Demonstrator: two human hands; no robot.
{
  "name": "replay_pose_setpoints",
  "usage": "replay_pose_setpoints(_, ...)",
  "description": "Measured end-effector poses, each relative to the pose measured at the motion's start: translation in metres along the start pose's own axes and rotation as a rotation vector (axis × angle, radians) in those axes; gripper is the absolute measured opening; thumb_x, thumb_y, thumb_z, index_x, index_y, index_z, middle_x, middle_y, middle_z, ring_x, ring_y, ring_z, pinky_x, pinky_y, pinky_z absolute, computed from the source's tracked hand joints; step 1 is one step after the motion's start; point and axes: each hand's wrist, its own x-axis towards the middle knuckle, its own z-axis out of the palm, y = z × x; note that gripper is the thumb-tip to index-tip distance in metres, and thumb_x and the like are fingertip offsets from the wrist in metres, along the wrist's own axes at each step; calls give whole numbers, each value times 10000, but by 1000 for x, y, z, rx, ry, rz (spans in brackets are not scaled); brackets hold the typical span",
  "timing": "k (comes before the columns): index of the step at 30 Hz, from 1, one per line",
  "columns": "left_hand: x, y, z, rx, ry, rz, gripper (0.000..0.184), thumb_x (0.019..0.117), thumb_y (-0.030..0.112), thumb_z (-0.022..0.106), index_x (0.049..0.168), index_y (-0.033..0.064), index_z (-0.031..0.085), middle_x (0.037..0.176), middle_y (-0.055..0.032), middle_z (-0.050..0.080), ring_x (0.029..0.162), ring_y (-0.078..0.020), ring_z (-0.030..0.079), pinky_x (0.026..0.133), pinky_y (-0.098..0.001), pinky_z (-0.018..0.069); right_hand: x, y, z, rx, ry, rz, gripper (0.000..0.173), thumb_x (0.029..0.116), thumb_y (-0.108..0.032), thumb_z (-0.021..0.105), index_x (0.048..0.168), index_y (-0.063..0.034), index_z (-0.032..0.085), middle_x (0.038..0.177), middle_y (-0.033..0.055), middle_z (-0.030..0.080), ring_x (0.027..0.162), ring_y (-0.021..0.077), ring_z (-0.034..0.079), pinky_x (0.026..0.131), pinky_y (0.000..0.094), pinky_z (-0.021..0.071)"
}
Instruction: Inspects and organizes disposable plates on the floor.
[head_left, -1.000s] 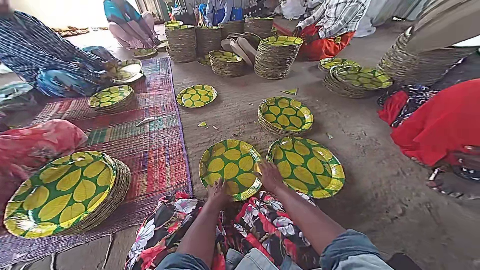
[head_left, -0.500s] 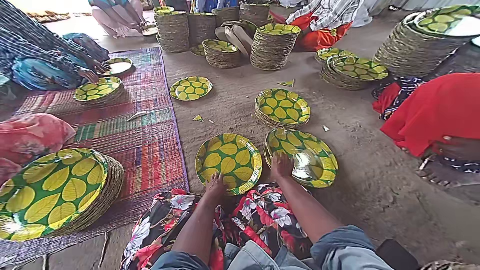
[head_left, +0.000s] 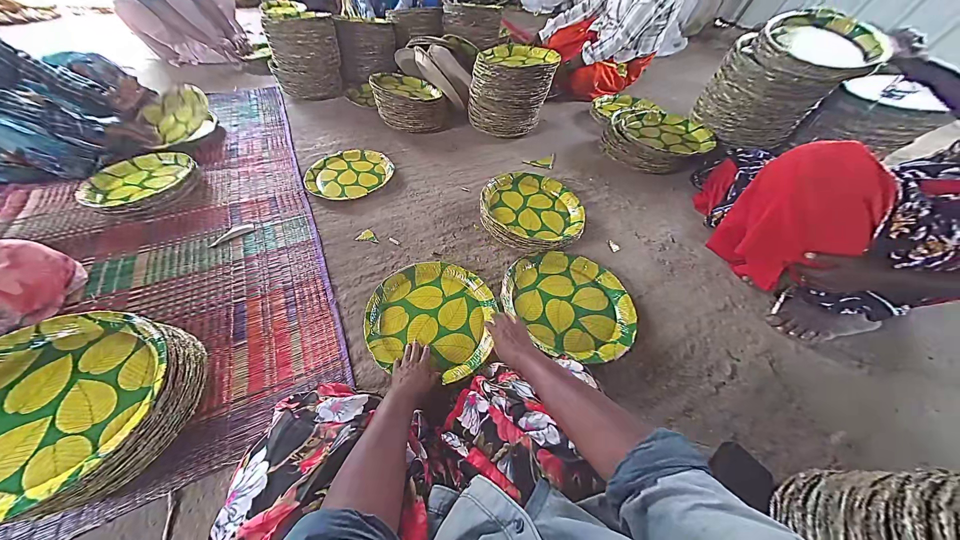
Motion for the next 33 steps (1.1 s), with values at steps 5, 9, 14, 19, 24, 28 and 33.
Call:
replay_pose_setpoints(5,1,2,-4,-5,-3,-1,763,1051,403,562,1642,75,210,1729,-186,59,1603,-363,64,1247,-600,168,3,21,-9,120,-81,490,525,1016,-177,611,1440,108,489,1546,315,415,1456,466,392,1107,663,374)
replay_pose_setpoints(9,0,2,-8,-22,5,3,755,1036,375,599,1631,69,250,1725,-186,99,1600,-361,83,1242,-605,187,7,10,-14,47,-110,582,346,1011,-7,506,1326,117,577,1446,302,523,1359,453,515,1023,619,463)
replay_pose_setpoints(14,5,0,-9,-95,29,0,688,1057,358,557,1621,73,286,1714,-183,161,1592,-355,142,1234,-606,221,0,22,-18,91,159,521,374,1069,-144,495,1396,19,575,1418,271,573,1368,420,514,1148,622,333)
replay_pose_setpoints(19,1,3,-9,-243,703,68,679,1086,382,392,1612,-21,249,1675,-307,169,1568,-452,172,1233,-661,127,-26,-2,-17,23,416,34,315,1051,-42,465,1278,57,660,1308,325,625,1270,490,582,1035,647,439)
replay_pose_setpoints(24,-2,4,-15,-108,788,169,578,1078,330,359,1553,7,424,1640,-278,309,1550,-435,253,1242,-648,118,-7,-15,10,-142,237,-623,246,1001,55,501,1156,57,692,1147,286,679,1126,469,656,868,603,525)
replay_pose_setpoints(28,2,1,1,20,109,105,635,1099,439,404,1647,155,254,1733,-130,126,1609,-319,73,1242,-665,34,2,-12,5,-138,-35,-241,382,960,80,548,1321,5,648,1391,274,586,1340,471,510,1095,684,343)
replay_pose_setpoints(33,7,8,0,39,77,74,711,1052,441,539,1647,172,256,1735,-139,104,1610,-328,44,1241,-667,26,5,10,-6,92,118,290,493,1007,22,474,1497,70,445,1580,302,390,1496,465,346,1156,709,285)
